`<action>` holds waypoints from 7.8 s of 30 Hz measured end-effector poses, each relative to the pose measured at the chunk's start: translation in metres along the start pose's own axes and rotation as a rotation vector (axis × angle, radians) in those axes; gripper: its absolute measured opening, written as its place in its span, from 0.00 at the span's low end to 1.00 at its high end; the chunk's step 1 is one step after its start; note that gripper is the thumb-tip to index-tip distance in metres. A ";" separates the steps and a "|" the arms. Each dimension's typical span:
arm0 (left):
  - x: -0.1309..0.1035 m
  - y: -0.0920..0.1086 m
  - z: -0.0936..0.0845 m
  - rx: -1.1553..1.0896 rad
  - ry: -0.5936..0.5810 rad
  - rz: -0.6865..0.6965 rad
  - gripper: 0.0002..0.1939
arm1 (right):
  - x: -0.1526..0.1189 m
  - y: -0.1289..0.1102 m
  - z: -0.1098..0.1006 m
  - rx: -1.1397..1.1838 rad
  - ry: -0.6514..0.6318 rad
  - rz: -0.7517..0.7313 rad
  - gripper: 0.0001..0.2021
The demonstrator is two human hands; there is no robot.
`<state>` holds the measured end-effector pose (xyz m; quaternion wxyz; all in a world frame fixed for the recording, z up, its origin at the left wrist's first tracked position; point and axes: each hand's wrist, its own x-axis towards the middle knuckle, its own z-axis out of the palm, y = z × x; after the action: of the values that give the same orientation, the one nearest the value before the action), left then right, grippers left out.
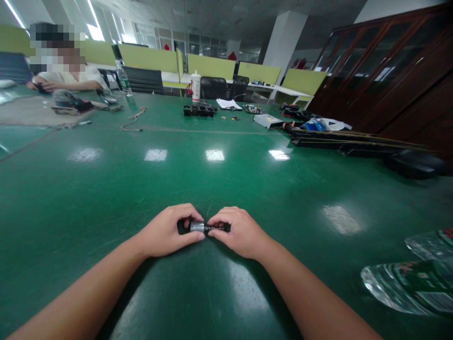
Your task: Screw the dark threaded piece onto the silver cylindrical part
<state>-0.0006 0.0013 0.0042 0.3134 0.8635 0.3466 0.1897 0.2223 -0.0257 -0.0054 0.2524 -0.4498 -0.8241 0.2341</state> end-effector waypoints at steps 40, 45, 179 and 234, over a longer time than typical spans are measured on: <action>0.002 0.003 0.001 0.057 0.011 -0.053 0.09 | -0.005 0.003 -0.006 -0.080 -0.019 -0.021 0.05; 0.002 0.002 0.001 0.050 0.003 -0.051 0.09 | -0.005 0.005 -0.009 -0.078 -0.018 -0.019 0.04; 0.000 0.002 0.002 0.065 0.013 -0.093 0.09 | 0.006 0.017 -0.002 -0.005 0.024 -0.119 0.05; 0.000 -0.005 0.002 0.028 0.098 -0.004 0.14 | 0.008 0.011 0.007 0.132 0.048 0.012 0.19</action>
<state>-0.0014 0.0029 -0.0006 0.2844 0.8568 0.3659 0.2262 0.2213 -0.0147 -0.0160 0.2997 -0.4428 -0.7978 0.2787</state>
